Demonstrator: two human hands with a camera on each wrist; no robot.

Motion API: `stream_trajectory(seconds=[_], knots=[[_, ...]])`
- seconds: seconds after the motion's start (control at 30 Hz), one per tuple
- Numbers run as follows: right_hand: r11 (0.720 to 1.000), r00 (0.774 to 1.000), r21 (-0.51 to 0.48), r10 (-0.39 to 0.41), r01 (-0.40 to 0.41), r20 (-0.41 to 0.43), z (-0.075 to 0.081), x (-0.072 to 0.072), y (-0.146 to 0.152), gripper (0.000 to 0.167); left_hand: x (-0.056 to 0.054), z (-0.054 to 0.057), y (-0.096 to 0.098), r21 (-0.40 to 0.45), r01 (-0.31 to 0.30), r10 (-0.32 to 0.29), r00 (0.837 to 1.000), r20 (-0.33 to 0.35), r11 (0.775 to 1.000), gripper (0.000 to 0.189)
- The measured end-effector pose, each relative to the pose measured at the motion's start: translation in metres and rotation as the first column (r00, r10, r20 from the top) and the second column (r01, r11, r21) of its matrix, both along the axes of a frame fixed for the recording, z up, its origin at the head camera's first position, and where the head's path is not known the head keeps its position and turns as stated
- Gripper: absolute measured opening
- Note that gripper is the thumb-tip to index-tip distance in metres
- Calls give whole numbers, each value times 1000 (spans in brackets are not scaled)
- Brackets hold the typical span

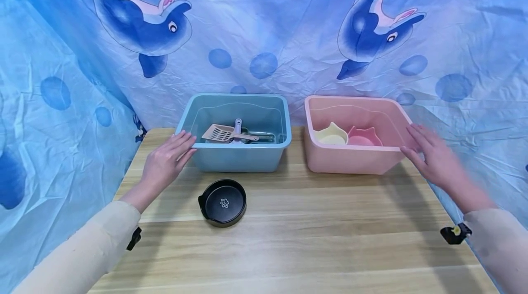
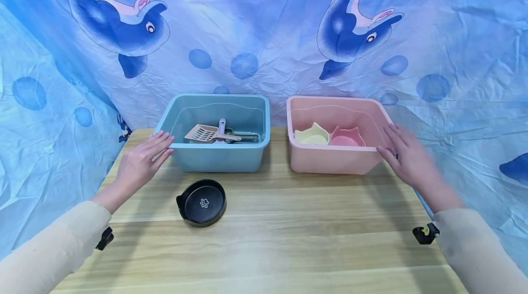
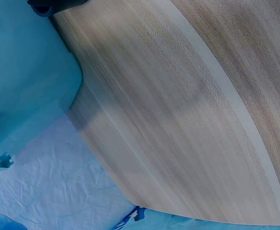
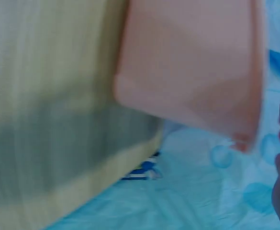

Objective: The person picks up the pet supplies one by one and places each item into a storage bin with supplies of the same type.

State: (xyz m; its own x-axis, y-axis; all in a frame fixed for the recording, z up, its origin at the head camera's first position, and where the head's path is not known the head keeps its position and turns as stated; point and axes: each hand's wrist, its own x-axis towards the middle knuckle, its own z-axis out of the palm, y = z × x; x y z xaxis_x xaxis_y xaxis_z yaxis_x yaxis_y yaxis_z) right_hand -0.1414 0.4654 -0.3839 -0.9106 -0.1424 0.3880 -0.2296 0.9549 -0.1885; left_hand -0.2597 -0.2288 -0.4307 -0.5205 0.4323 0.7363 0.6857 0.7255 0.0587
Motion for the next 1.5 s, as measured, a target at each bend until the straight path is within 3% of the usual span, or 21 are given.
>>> stream_trajectory(seconds=[0.13, 0.4, 0.6, 0.73, 0.93, 1.1, 1.2, 1.3, 1.43, 1.5], knots=[[999, 997, -35, 6, -9, -80, -23, 3, 2, 64, 1, 0, 1, 0, -8, 8, 1000, -5, 1000, 67], [997, 980, -83, -11, -5, -196, -45, -2, -6, 60, 2, 0, -3, 1, -18, 18, 1000, -14, 1000, 66], [994, 942, -83, 32, -64, -335, -58, -13, -17, 64, 5, -1, -7, -10, -27, 27, 1000, -13, 1000, 67], [990, 920, -126, 7, -61, -392, -67, -18, -23, 69, 8, 1, -7, -22, -36, 36, 999, -7, 999, 71], [981, 902, -184, -26, -60, -431, -74, -20, -22, 63, 15, 17, -8, -31, -53, 54, 998, 22, 998, 79], [982, 899, -183, -40, -45, -436, -76, -17, -19, 54, 27, 38, -12, -25, -90, 92, 985, 147, 996, 66], [982, 897, -185, -48, -38, -438, -77, -16, -17, 54, 36, 48, -15, -32, -133, 137, 956, 258, 991, 66], [982, 898, -184, -50, -35, -437, -76, -16, -16, 56, 43, 53, -21, -57, -170, 179, 908, 379, 984, 70], [983, 902, -180, -52, -29, -428, -75, -16, -15, 61, 45, 52, -27, -110, -172, 203, 799, 565, 979, 82], [984, 905, -174, -53, -24, -422, -74, -15, -16, 65, 44, 48, -30, -100, -167, 192, 755, 628, 981, 85]])
